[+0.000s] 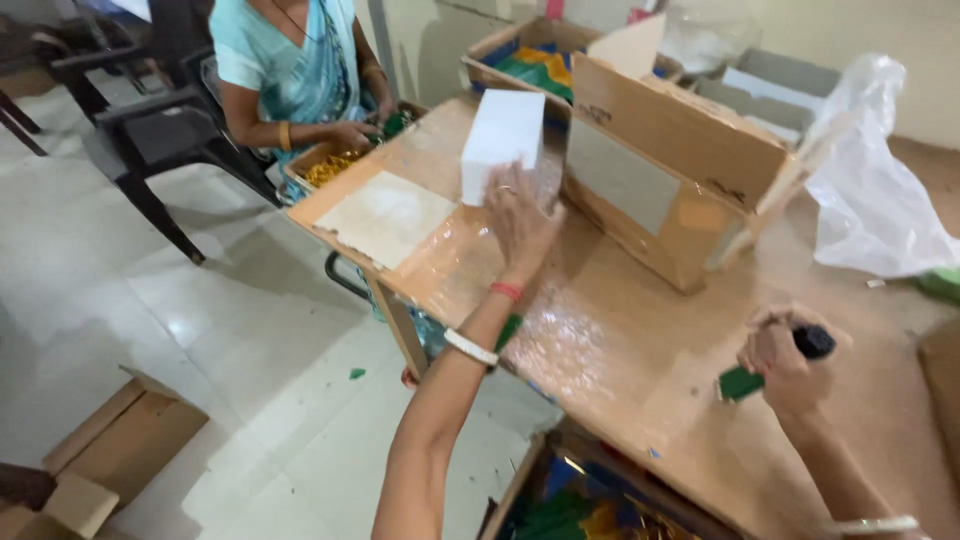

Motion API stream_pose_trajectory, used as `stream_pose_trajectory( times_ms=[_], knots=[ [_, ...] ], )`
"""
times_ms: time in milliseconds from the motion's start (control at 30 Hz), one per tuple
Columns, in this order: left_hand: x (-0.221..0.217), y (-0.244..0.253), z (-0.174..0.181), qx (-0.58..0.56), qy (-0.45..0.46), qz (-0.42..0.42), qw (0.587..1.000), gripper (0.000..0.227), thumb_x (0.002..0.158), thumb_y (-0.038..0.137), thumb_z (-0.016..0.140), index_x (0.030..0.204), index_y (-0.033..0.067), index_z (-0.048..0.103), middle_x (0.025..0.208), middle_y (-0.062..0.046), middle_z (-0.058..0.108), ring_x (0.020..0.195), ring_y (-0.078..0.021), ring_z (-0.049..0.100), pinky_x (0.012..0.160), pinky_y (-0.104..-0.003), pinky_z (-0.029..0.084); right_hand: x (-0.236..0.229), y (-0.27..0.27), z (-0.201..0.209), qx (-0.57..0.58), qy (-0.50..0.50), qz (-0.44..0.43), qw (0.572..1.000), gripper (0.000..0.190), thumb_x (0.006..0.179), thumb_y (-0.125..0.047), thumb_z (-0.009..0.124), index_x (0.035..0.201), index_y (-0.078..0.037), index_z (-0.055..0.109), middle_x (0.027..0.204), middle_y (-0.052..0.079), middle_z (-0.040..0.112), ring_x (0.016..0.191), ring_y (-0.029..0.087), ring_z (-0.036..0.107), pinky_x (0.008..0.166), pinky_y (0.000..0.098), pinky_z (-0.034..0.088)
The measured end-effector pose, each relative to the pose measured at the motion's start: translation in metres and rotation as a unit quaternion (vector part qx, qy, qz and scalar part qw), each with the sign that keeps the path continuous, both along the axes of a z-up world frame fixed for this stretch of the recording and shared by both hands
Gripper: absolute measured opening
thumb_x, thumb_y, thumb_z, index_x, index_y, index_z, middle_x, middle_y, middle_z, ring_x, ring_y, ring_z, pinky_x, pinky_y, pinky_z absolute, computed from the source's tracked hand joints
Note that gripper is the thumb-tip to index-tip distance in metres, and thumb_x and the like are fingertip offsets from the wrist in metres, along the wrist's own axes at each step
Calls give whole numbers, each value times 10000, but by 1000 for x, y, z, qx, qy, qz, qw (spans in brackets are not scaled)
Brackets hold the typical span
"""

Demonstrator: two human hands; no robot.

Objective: The person repeatedly picks green sticks and gold metallic pieces from a blue tray, inserts the gold pieces into the white tips of the green sticks, and places the assembled sticks on the table. The person occasionally gathers the assembled sticks and places them into a white box.

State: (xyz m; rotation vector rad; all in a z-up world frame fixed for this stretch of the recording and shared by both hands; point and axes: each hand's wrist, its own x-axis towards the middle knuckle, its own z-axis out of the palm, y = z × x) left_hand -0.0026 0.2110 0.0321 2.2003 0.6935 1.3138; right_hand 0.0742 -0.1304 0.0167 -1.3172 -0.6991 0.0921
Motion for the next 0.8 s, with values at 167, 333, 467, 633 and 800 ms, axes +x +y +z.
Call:
stream_pose_trajectory(
  times_ms=[167, 333, 467, 633, 800],
  knots=[
    [16, 55, 4, -39, -22, 156, 987, 1232, 524, 361, 964, 1506, 90, 271, 1515, -353, 249, 1417, -534, 187, 1085, -680, 213, 11, 52, 4, 27, -102, 36, 994, 168, 992, 45, 505, 882, 28, 631, 729, 82, 592, 501, 83, 499, 467, 219, 415],
    [40, 88, -25, -137, -117, 174, 968, 980, 659, 411, 895, 1459, 155, 391, 1414, -231, 399, 1431, -462, 354, 1119, -596, 408, 3, 177, 58, 26, -250, 112, 961, 174, 1028, -25, 563, 892, -30, 671, 848, 61, 703, 564, 70, 583, 440, 207, 457],
    [26, 102, -23, -354, -344, 101, 864, 909, 676, 411, 802, 1426, 113, 382, 1410, -225, 412, 1263, -400, 503, 957, -562, 543, 10, 276, 86, 75, -213, 129, 966, 171, 1020, 39, 546, 888, -13, 643, 855, 79, 666, 582, 60, 548, 468, 207, 435],
    [24, 112, -31, -426, -540, 62, 723, 849, 760, 461, 758, 1418, 103, 360, 1395, -192, 440, 1252, -359, 512, 951, -492, 565, 34, 392, 91, 197, -230, 107, 947, 163, 964, 79, 518, 861, 3, 619, 824, 78, 674, 506, 76, 553, 396, 226, 437],
    [22, 109, -20, -445, -575, 49, 685, 799, 775, 465, 701, 1398, 105, 355, 1349, -170, 443, 1212, -361, 531, 899, -494, 574, 61, 452, 69, 123, -146, 98, 977, 247, 970, 66, 493, 770, -15, 612, 597, 25, 553, 426, 81, 503, 359, 233, 376]
  ],
)
